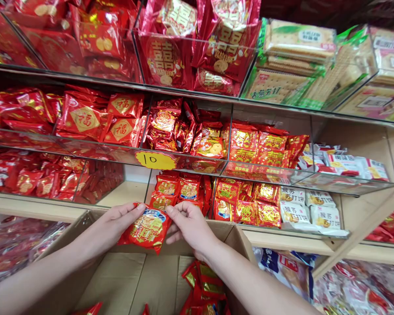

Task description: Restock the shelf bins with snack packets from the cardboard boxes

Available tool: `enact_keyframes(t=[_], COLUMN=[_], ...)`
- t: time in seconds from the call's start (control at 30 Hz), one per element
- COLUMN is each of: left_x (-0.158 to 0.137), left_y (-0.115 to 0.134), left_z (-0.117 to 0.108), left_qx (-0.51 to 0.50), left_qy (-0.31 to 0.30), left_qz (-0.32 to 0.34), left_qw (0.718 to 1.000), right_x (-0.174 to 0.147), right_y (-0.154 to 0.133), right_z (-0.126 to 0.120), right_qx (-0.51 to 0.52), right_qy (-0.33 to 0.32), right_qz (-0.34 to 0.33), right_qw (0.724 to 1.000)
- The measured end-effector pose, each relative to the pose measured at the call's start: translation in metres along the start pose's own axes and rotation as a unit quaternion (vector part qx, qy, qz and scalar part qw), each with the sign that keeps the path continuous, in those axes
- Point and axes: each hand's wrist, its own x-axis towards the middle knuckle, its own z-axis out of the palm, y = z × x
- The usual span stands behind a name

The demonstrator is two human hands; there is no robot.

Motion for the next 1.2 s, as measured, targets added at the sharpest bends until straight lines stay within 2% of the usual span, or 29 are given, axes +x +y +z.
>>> enact_keyframes(t=[0.2,0.27,0.4,0.47,0.53,0.67,0.83,1.0,1.1,1.2], left_x=[-0.001,-0.003,-0.007,-0.008,-0.010,-0.014,-0.016,-0.017,-0.018,-0.018], left_y=[0.002,0.003,0.006,0.007,0.006,0.006,0.012,0.011,0.006,0.003], left_z=[0.002,0.005,0.014,0.018,0.022,0.026,0.028,0.029,0.023,0.014], left_qx=[0.031,0.020,0.022,0.056,0.099,0.180,0.202,0.203,0.264,0.388], left_qy=[0.027,0.031,0.065,0.091,0.108,0.144,0.152,0.145,0.126,0.115], left_qz=[0.022,0.030,0.020,0.013,0.006,-0.027,-0.041,-0.033,0.033,0.166], left_qw=[0.999,0.999,0.997,0.994,0.989,0.973,0.967,0.968,0.956,0.899], right_x=[-0.002,-0.002,0.002,0.004,0.005,0.005,0.006,0.003,-0.001,-0.004], right_y=[-0.001,0.001,0.011,0.017,0.022,0.022,0.012,0.005,0.001,-0.004], right_z=[0.001,0.002,0.003,0.003,0.003,0.000,-0.005,-0.006,-0.009,-0.014], right_qx=[0.009,0.010,-0.036,-0.083,-0.127,-0.200,-0.254,-0.276,-0.314,-0.350], right_qy=[-0.009,0.008,0.090,0.137,0.170,0.161,0.134,0.157,0.144,0.115], right_qz=[-0.030,-0.034,-0.112,-0.152,-0.163,-0.146,-0.206,-0.237,-0.261,-0.286], right_qw=[0.999,0.999,0.989,0.975,0.964,0.955,0.935,0.918,0.901,0.885])
